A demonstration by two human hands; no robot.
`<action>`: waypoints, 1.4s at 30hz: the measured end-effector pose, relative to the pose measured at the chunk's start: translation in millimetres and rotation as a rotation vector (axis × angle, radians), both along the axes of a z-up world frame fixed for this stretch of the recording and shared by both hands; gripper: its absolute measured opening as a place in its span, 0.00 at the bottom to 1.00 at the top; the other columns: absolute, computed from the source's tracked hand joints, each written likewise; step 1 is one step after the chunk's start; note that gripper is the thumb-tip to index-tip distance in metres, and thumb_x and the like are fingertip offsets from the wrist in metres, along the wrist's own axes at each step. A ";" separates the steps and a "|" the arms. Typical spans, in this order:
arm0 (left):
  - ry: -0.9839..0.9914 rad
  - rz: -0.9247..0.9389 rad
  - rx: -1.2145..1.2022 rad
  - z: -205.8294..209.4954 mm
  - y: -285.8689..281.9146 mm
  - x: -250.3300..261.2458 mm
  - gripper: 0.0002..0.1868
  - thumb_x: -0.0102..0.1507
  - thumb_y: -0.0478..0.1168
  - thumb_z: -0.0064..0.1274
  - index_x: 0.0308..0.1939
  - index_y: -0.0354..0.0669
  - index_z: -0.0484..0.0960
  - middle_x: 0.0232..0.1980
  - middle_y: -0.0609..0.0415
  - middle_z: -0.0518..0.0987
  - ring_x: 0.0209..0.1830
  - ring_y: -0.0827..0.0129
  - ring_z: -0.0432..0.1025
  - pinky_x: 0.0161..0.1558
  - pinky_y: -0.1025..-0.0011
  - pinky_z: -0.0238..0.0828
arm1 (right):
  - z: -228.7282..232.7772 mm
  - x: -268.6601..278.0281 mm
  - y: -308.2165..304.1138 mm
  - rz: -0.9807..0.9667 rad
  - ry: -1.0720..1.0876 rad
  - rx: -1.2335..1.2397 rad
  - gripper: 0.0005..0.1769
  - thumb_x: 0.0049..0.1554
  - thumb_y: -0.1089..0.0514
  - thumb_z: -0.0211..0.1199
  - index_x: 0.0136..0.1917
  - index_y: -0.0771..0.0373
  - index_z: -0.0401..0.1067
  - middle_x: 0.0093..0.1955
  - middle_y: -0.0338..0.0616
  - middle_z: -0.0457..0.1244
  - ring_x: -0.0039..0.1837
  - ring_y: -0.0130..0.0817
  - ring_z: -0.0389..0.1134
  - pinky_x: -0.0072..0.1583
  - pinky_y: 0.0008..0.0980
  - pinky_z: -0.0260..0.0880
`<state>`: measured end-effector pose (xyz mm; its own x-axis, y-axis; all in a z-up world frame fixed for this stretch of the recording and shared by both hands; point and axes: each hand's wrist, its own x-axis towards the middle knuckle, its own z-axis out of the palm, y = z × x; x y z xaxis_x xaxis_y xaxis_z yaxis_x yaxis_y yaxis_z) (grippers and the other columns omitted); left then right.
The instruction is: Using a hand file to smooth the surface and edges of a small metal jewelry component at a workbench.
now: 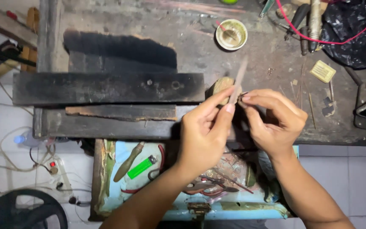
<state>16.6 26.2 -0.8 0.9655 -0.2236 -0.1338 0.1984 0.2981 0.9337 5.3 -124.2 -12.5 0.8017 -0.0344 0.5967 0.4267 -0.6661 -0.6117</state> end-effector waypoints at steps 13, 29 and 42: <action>-0.709 0.050 0.263 20.8 22.7 -23.0 0.06 0.65 0.29 0.58 0.46 0.37 0.84 0.37 0.50 0.85 0.23 0.73 0.69 0.29 0.78 0.70 | -8.9 -53.5 -6.1 0.209 0.074 0.548 0.04 0.55 0.66 0.67 0.43 0.62 0.72 0.42 0.51 0.70 0.41 0.41 0.74 0.49 0.38 0.77; -0.752 0.075 0.227 11.1 21.6 -31.8 0.08 0.65 0.29 0.60 0.47 0.37 0.84 0.30 0.51 0.79 0.21 0.74 0.66 0.26 0.79 0.65 | -1.8 -57.5 -4.1 0.236 0.155 0.576 0.05 0.55 0.65 0.67 0.42 0.65 0.71 0.41 0.53 0.70 0.41 0.42 0.76 0.50 0.38 0.82; -0.804 0.077 0.263 5.7 23.0 -36.7 0.09 0.66 0.30 0.62 0.50 0.42 0.84 0.28 0.56 0.69 0.20 0.75 0.61 0.25 0.78 0.63 | -2.4 -56.7 -3.4 0.331 0.183 0.639 0.05 0.60 0.61 0.63 0.46 0.65 0.72 0.41 0.50 0.70 0.44 0.42 0.77 0.50 0.40 0.83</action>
